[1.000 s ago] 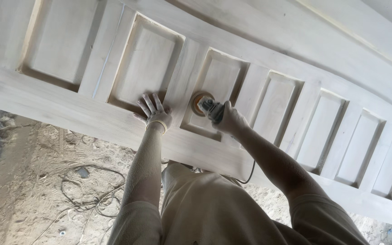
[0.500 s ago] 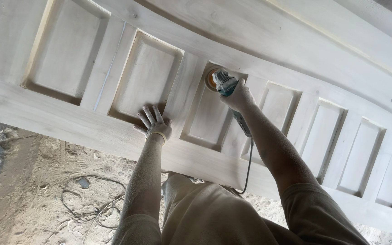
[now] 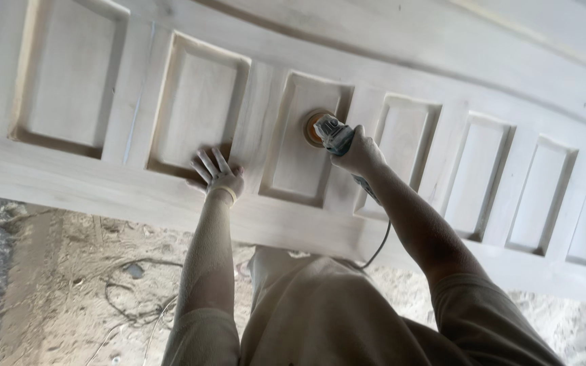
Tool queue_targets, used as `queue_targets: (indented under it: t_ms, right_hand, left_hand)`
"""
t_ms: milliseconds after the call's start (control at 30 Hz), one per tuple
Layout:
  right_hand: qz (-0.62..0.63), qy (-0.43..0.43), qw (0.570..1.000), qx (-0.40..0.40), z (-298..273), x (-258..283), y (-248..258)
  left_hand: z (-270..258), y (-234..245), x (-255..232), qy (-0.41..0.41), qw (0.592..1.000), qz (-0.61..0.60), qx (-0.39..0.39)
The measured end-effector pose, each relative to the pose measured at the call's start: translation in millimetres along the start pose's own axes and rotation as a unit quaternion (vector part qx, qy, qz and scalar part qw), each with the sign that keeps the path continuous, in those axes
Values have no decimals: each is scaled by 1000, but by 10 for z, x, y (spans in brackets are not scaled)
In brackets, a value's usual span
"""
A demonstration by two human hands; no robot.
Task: The person uses an orbital sander to smooth the surface of a large white wooden door laid flat on the floor. They move the sander systematically across the raised panels and flat areas while wearing gloves.
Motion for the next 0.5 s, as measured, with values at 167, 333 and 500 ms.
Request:
queue_targets:
  t_ms: [167,333,500]
  right_hand:
    - [-18,47,998,27,-325,75,-354]
    - [-71,136,988,20,-676,156,-763]
    - [-51,80,994,51,-449,160,-765]
  left_hand:
    - [24,7,-29,-3,1000,4,-13]
    - [17,-14,14,-4,1000,10,-20]
    - [165,-89,55,-9,999,30,8]
Point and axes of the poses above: each hand's wrist, its own z-axis towards the middle knuckle, its own y-axis out of the back of the hand, x = y × z, the point moved 9 cm from there along z, towards the middle knuckle, and after that the axes turned 10 degrees about -z, right-handed, at the moved point
